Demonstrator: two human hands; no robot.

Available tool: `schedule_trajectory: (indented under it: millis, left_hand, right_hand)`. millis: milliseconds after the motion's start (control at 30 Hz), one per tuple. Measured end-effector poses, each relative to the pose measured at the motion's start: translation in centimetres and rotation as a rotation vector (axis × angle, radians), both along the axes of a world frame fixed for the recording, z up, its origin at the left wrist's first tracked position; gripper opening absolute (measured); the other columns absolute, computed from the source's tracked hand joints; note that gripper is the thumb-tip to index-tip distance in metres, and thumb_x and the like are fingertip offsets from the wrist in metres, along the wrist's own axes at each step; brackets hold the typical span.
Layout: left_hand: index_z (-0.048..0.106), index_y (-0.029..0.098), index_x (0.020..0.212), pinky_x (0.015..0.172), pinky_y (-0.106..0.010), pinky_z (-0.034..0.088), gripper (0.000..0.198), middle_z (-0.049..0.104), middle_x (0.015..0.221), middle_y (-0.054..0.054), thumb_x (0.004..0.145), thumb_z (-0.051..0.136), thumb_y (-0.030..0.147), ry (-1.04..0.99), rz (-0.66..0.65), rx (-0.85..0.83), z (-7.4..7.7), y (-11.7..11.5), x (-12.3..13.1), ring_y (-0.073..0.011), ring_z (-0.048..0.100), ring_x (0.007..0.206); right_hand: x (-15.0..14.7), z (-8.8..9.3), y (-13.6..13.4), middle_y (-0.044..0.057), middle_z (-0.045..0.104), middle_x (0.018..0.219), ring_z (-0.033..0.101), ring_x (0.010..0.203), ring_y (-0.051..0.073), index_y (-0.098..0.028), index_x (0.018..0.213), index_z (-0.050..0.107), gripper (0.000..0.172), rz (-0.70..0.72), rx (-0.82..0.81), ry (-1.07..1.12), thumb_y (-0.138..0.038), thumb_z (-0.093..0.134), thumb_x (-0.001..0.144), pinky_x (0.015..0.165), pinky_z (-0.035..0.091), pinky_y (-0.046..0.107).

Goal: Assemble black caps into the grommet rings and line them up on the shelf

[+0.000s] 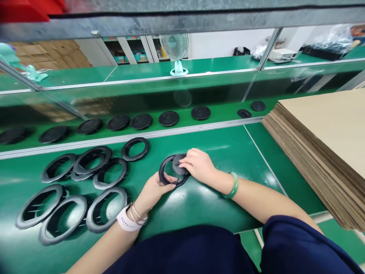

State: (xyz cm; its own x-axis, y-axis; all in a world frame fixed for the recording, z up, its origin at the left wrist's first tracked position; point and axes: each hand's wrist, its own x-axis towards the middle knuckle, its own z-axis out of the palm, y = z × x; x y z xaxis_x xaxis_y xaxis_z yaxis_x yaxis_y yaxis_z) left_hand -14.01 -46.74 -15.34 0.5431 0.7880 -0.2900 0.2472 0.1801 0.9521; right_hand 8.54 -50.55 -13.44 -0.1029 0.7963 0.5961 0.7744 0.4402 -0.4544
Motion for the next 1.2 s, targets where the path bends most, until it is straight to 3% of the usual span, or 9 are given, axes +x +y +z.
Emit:
schedule_trajectory:
  millis: [167,467,733,1200]
  left_hand:
    - [0.053,0.018,0.112,0.090,-0.037,0.056,0.060,0.070,0.112,-0.006,0.061,0.084,0.017,-0.136,0.094,-0.090,-0.1,-0.2,0.4,-0.0234,0.068,0.102]
    - [0.050,0.021,0.112,0.088,-0.035,0.057,0.056,0.070,0.105,-0.002,0.066,0.082,0.017,-0.116,0.063,-0.088,0.1,-0.4,0.6,-0.0197,0.070,0.095]
    - [0.050,0.020,0.112,0.083,-0.032,0.057,0.057,0.070,0.100,-0.001,0.066,0.082,0.018,-0.099,0.051,-0.021,-0.2,-0.5,0.5,-0.0192,0.070,0.092]
    - [0.050,0.021,0.109,0.083,-0.036,0.059,0.054,0.072,0.097,-0.001,0.066,0.082,0.018,-0.069,0.037,-0.030,0.0,-0.7,0.6,-0.0215,0.073,0.091]
  right_hand:
    - [-3.1,-1.1,0.7,0.005,0.062,0.075,0.057,0.074,0.018,-0.016,0.089,0.075,0.024,0.112,0.134,-0.074,-0.028,0.057,0.099,0.070,0.049,0.030]
    - [-2.4,-1.6,0.0,0.004,0.059,0.074,0.053,0.068,0.016,-0.015,0.090,0.071,0.025,0.106,0.149,-0.253,-0.024,0.050,0.102,0.064,0.045,0.028]
    - [-2.1,-2.0,-0.2,0.003,0.059,0.072,0.052,0.069,0.017,-0.016,0.098,0.067,0.020,0.148,0.291,-0.424,-0.014,0.047,0.100,0.059,0.041,0.031]
    - [-1.7,-1.7,0.2,0.008,0.061,0.083,0.056,0.078,0.019,-0.014,0.097,0.071,0.025,0.211,0.020,-0.260,-0.026,0.049,0.102,0.070,0.050,0.032]
